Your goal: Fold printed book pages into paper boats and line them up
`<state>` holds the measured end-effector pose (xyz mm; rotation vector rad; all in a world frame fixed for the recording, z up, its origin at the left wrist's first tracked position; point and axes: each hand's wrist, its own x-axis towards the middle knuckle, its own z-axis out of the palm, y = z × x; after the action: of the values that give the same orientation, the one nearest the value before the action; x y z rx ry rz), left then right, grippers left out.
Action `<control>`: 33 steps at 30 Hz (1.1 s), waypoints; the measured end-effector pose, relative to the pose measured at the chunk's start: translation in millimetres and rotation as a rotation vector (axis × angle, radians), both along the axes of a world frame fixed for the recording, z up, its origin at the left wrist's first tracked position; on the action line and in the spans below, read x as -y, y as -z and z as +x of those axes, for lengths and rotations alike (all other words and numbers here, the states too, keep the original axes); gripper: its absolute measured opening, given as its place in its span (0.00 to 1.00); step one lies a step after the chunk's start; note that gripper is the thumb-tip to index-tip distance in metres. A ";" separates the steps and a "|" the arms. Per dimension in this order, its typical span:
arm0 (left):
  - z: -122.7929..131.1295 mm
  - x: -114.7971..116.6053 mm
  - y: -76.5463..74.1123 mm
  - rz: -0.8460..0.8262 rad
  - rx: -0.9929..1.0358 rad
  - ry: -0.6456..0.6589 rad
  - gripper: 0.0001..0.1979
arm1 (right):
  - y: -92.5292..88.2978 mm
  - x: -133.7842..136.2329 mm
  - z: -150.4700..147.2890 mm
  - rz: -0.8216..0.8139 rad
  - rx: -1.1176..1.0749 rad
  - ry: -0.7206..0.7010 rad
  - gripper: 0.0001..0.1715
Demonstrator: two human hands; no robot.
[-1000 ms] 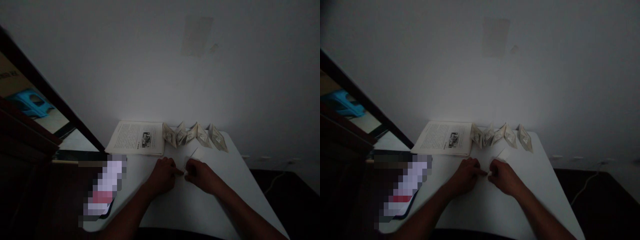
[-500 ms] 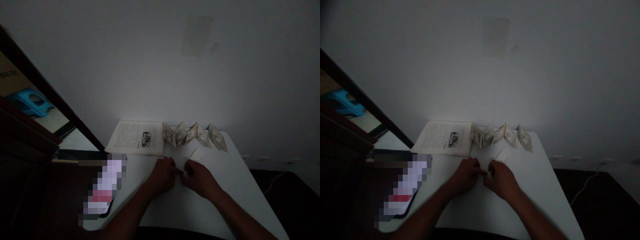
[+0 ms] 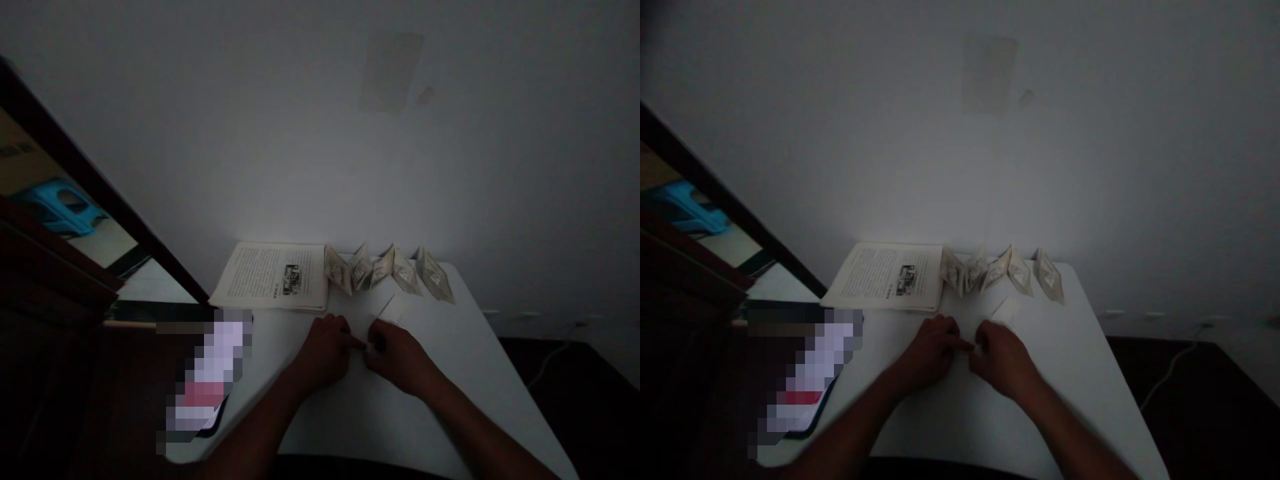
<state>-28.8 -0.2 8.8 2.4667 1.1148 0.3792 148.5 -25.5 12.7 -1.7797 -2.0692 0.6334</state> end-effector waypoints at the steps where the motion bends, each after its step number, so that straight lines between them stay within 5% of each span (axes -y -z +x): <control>1: 0.0 0.0 0.1 -0.004 0.004 -0.002 0.22 | -1.5 -0.6 2.6 -0.024 -0.027 -0.019 0.09; 19: -1.6 2.1 0.7 0.084 0.123 -0.079 0.10 | -17.2 5.7 -12.5 -0.120 -0.298 -0.200 0.10; 22: -1.9 2.2 1.3 0.110 0.105 -0.105 0.13 | -18.7 -4.3 2.9 -0.087 -0.354 -0.137 0.06; 27: 0.4 -0.6 3.2 0.133 0.075 -0.141 0.14 | -14.8 -28.2 44.3 0.097 -0.205 0.052 0.10; 33: 19.0 -8.7 -2.3 0.134 -0.049 -0.162 0.12 | -5.7 -47.9 50.9 0.174 0.025 -0.001 0.15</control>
<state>-9.8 8.5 11.0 2.5194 1.3557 0.4571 199.4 22.4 18.4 -1.6970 -2.0723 0.4189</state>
